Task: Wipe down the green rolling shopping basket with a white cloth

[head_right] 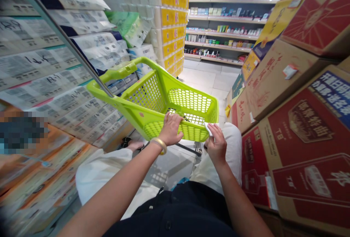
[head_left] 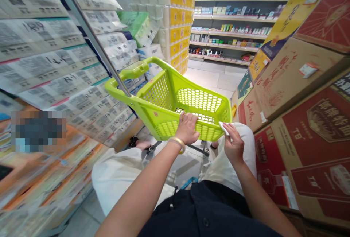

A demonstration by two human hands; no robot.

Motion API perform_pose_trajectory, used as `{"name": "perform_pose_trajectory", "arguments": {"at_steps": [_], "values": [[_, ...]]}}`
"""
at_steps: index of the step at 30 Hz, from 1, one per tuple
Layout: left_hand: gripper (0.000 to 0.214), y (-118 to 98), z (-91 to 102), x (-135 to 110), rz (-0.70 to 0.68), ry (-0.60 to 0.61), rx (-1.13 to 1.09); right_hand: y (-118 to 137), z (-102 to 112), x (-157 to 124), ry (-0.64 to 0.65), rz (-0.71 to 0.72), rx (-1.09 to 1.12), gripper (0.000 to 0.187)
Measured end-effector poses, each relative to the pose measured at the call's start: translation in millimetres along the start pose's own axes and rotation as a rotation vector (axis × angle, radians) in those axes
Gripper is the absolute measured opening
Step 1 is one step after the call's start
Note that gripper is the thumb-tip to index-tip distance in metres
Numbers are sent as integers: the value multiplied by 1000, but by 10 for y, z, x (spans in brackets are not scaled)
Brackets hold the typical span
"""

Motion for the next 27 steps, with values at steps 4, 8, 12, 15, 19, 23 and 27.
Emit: {"name": "perform_pose_trajectory", "arguments": {"at_steps": [4,8,12,15,19,23,27], "values": [[42,-32,-24,91,-9,32,6,-47,22,6,-25,-43,-20,37],[44,-51,-18,187,-8,65,18,-107,20,34,-38,-60,-26,37],[46,-65,-11,269,-12,97,24,-170,22,60,-57,-75,-36,37],[47,-72,-8,316,-25,96,28,-200,27,74,-77,-79,-42,36],[48,-48,-1,367,-31,101,43,-199,5,96,-90,-75,-48,36],[47,47,34,408,-24,110,58,-147,-67,118,-107,-54,-26,38],[45,218,119,432,11,105,55,-68,-180,140,-86,-32,11,41]]}}
Point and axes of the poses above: each hand's wrist, its own x-axis towards the middle knuckle, its own z-axis out of the back of the hand, y = z × x, the point moved 3 cm from there along x, towards the middle knuckle, and after that the axes turned 13 degrees about y, right-handed, at the moved point
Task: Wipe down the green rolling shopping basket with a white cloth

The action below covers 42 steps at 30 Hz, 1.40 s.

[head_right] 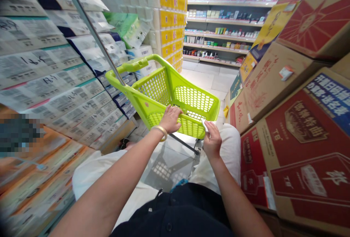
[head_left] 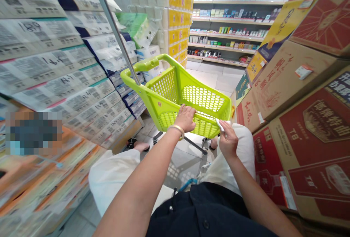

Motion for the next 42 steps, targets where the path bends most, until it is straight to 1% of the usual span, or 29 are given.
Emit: {"name": "perform_pose_trajectory", "arguments": {"at_steps": [3,5,6,9,11,13,15,18,20,22,24,27,29,31,34,36,38,40,42], "values": [[43,154,59,-30,35,-18,-11,87,-112,3,59,30,25,44],[43,247,75,-88,83,-49,-21,172,-200,-2,108,50,40,45],[43,285,74,-132,119,-79,-30,226,-247,-7,133,61,47,46],[48,333,35,-303,221,-227,-68,427,-402,-37,210,107,73,49],[49,294,-28,-409,208,-286,-72,567,-504,-61,250,142,82,51],[46,243,-108,-481,163,-282,-74,673,-591,-74,289,190,81,50],[39,231,-177,-523,137,-266,-97,718,-652,-64,333,250,78,47],[31,322,-228,-564,147,-293,-144,659,-681,6,366,286,79,43],[27,417,-238,-595,151,-325,-154,599,-684,63,353,249,75,41],[24,501,-245,-636,151,-355,-151,604,-712,85,343,212,70,41],[22,556,-256,-688,149,-378,-144,704,-776,52,367,222,71,42],[23,579,-275,-775,128,-388,-127,908,-876,-54,453,294,86,45],[23,571,-282,-832,117,-388,-122,950,-879,-100,486,331,95,45],[24,555,-286,-878,116,-384,-127,875,-817,-94,462,318,90,44],[24,517,-299,-914,116,-374,-147,691,-695,-39,357,207,57,44],[24,486,-311,-918,120,-379,-165,668,-671,-38,321,160,41,44],[24,459,-323,-917,126,-394,-182,761,-711,-83,365,196,47,45],[22,439,-331,-920,127,-406,-189,884,-765,-139,442,273,60,46],[21,426,-332,-931,123,-412,-188,924,-770,-156,469,312,56,46]]}}
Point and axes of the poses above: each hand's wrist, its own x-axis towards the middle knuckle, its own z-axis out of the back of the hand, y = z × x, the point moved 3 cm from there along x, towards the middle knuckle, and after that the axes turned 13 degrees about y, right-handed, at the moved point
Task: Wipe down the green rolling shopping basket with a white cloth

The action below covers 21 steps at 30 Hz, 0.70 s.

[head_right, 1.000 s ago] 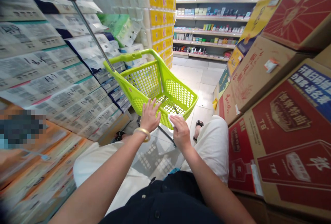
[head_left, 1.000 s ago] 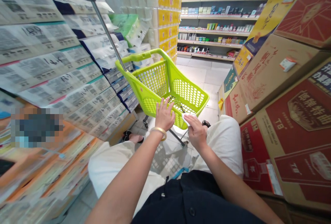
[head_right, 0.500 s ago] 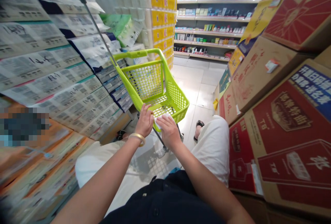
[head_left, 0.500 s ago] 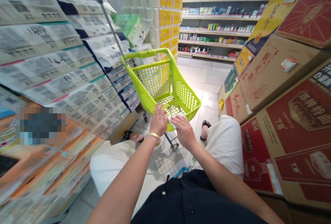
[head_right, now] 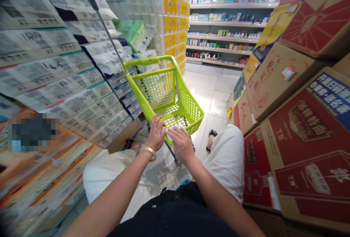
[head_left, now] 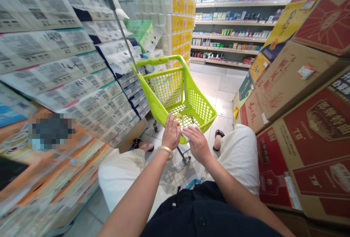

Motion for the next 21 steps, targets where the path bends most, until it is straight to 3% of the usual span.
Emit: {"name": "perform_pose_trajectory", "arguments": {"at_steps": [6,10,13,15,18,21], "values": [[16,-21,8,-53,15,-12,1,-297,208,-76,-181,-188,-39,45],[16,-10,-32,-81,20,-36,-31,-149,109,-113,-97,-94,-7,46],[32,43,-92,-105,26,-76,-101,-88,76,-136,-38,-28,-1,46],[53,119,-147,-136,140,-140,-197,-194,148,-150,-87,-76,-19,45],[78,231,-278,-214,426,-252,-501,-395,278,-163,-215,-190,-49,42],[71,190,-412,-250,496,-246,-741,-353,257,-154,-231,-202,-46,43]]}}
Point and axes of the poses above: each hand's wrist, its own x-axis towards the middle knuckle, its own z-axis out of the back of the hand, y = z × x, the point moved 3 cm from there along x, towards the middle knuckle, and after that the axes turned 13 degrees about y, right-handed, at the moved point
